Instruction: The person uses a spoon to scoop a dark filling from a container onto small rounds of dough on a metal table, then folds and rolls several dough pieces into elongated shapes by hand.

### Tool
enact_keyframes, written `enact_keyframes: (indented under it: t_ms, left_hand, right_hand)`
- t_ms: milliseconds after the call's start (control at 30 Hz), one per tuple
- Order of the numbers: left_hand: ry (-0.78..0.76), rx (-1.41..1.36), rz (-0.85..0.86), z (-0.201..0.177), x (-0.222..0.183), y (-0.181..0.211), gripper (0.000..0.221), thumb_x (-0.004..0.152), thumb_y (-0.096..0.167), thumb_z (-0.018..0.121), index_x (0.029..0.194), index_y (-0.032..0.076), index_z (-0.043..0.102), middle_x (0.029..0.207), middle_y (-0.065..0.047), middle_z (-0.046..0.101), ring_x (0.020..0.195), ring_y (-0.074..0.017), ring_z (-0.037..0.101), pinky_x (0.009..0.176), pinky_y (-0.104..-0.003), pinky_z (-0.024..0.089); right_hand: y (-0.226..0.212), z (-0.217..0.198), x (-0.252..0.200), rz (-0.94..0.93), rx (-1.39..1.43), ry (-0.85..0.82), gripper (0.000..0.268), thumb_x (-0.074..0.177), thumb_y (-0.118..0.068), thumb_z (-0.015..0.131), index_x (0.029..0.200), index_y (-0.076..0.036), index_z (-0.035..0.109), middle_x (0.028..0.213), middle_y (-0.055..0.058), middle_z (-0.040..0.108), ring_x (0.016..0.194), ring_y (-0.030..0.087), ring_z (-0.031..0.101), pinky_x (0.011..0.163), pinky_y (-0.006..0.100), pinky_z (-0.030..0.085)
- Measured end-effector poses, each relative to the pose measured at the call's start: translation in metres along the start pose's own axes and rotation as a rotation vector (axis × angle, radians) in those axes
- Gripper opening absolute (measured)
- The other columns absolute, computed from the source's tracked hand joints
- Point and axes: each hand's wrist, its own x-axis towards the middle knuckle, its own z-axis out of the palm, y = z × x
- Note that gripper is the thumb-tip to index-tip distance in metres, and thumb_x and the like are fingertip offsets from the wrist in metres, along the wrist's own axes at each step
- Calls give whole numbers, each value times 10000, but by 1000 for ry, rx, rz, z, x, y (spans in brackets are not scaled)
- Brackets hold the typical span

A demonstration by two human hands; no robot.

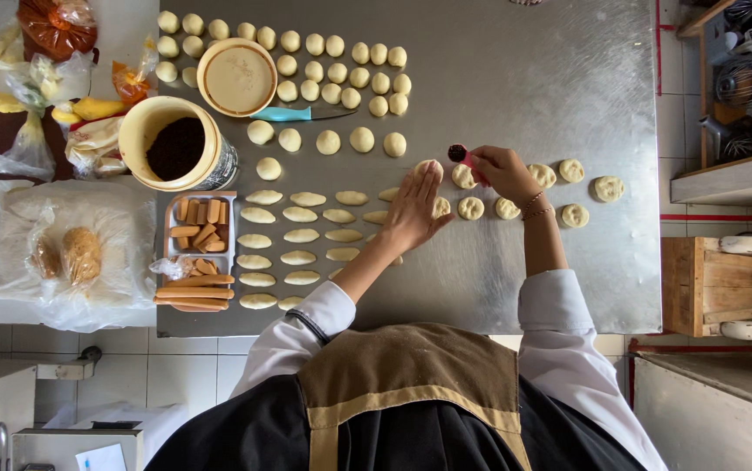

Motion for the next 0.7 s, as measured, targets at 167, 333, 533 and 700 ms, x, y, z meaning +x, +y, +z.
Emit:
enact_keyframes:
  t_ms: [167,333,533,700]
  left_hand:
    - [-361,276,-96,-22,10,7,1080,925,830,346,1579,-24,246,1662,-272,169,1555,-401,161,1224,-639,98]
    - [-385,-33,-131,-29,8,-15,969,941,754,282,1626,71,233,1667,-170,156,1533,-322,166,1205,-699,43]
    - [-147,218,-72,-18,-8,-3,890,966,726,292,1537,43,327,1674,-145,238,1542,-321,191,1160,-679,37]
    - [-128,407,-58,-6,-19,1,927,1040,710,284,1547,-60,381,1603,-199,392,1535,-286,322,1281,-553,78]
  right_hand:
    - [11,-2,0,18,89,41,251,1066,-184,548,1121,11,697,770,1,637,676,67,580,635,247,509]
    - [12,7,-1,8,161,44,251,1076,-177,547,1136,9,704,770,-4,608,664,62,544,622,245,488]
    - [14,20,1,-20,149,69,253,1068,-179,545,1155,5,694,761,-5,628,646,57,542,600,232,481]
    - [20,31,7,-85,44,75,216,1035,-142,574,1135,10,691,811,30,702,707,75,646,645,248,537]
